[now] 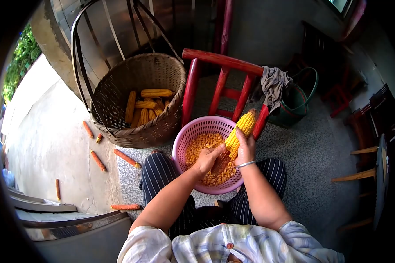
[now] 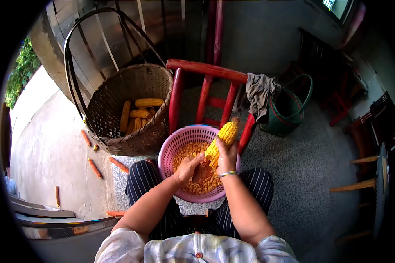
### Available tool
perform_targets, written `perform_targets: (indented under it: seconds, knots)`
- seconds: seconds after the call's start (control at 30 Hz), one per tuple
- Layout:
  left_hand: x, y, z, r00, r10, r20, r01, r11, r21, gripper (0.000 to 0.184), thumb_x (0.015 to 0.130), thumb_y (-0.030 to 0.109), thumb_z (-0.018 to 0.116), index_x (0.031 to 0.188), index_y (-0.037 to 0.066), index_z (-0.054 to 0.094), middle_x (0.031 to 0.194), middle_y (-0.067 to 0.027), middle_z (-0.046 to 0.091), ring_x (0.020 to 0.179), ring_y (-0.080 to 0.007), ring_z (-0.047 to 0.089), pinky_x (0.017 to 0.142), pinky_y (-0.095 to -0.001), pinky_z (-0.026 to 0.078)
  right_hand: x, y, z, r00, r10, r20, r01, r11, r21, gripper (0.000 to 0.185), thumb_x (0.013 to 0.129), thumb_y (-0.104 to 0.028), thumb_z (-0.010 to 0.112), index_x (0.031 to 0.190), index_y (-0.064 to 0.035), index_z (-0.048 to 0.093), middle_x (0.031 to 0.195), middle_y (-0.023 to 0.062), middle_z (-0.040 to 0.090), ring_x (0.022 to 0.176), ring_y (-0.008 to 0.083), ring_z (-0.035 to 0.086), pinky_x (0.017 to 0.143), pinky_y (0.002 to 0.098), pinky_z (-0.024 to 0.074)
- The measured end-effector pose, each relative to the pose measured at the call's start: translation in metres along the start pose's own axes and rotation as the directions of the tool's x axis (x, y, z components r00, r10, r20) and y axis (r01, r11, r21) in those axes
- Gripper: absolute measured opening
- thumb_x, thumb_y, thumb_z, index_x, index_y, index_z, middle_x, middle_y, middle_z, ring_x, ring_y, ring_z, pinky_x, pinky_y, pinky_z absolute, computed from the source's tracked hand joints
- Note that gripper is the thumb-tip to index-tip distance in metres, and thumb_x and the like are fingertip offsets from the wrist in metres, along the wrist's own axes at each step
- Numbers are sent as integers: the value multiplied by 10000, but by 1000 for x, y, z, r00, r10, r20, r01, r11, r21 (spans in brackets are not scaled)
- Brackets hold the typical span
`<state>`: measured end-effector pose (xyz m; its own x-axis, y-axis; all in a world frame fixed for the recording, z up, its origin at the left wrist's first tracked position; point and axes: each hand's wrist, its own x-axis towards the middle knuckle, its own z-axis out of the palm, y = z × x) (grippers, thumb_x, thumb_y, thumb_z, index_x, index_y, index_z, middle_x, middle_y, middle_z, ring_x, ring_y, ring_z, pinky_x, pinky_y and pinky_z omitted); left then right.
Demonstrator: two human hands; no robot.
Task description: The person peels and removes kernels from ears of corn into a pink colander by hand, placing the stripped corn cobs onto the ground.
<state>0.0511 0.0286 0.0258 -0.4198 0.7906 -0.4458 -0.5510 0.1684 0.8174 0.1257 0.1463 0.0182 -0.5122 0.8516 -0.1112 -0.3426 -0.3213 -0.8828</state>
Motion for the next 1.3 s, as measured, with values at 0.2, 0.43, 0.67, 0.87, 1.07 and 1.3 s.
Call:
perform_targets:
  seconds: [0.2, 0.43, 0.67, 0.87, 1.07, 1.3]
  knots:
    - [6, -15, -4, 1000, 16, -1, -16, 984, 175, 467, 761, 413, 686, 744, -50, 627, 591, -69, 582, 455, -102, 510, 415, -241, 406, -8, 3, 11, 993, -107, 53, 111, 991, -82, 436, 784, -134, 668, 1140, -44, 433, 1004, 28, 501, 908, 129, 501, 817, 269, 422]
    - [-2, -6, -2, 997, 15, 78, -29, 984, 176, 334, 827, 325, 634, 790, -7, 614, 559, -13, 552, 415, -67, 456, 375, -202, 322, 3, 6, -1, 998, 67, 22, -69, 992, 109, 389, 806, -240, 619, 1105, -46, 461, 907, 74, 544, 758, 218, 590, 667, 363, 522]
    - [2, 0, -9, 993, -83, 83, 92, 989, -117, 423, 826, 397, 610, 856, -25, 618, 704, -66, 608, 550, -89, 541, 476, -228, 416, 2, -1, -2, 990, 140, 25, -142, 969, 200, 336, 833, -299, 549, 1044, -45, 490, 831, 90, 575, 727, 204, 593, 672, 344, 513]
    - [5, -8, -1, 995, -93, 38, 94, 996, -14, 407, 858, 386, 569, 880, -20, 582, 668, -50, 569, 515, -103, 520, 461, -241, 421, 4, 16, -3, 998, -56, 9, 56, 998, -3, 324, 856, -301, 515, 1042, -37, 484, 824, 94, 569, 721, 209, 593, 663, 340, 507]
    - [5, -12, -2, 988, 2, 157, 25, 986, -167, 353, 876, 324, 559, 917, -26, 583, 746, -76, 599, 615, -121, 569, 530, -255, 472, 5, 6, -7, 979, 192, 61, -201, 954, 223, 351, 870, -315, 513, 1088, -45, 457, 883, 74, 538, 760, 191, 567, 683, 329, 493]
    - [3, -2, -1, 984, -151, 93, 167, 964, -206, 329, 869, 304, 572, 894, -24, 583, 758, -86, 608, 604, -147, 583, 530, -263, 488, 0, 10, 6, 994, -107, -22, 107, 993, -40, 346, 854, -338, 515, 1035, -46, 480, 851, 93, 566, 767, 217, 584, 683, 349, 500]
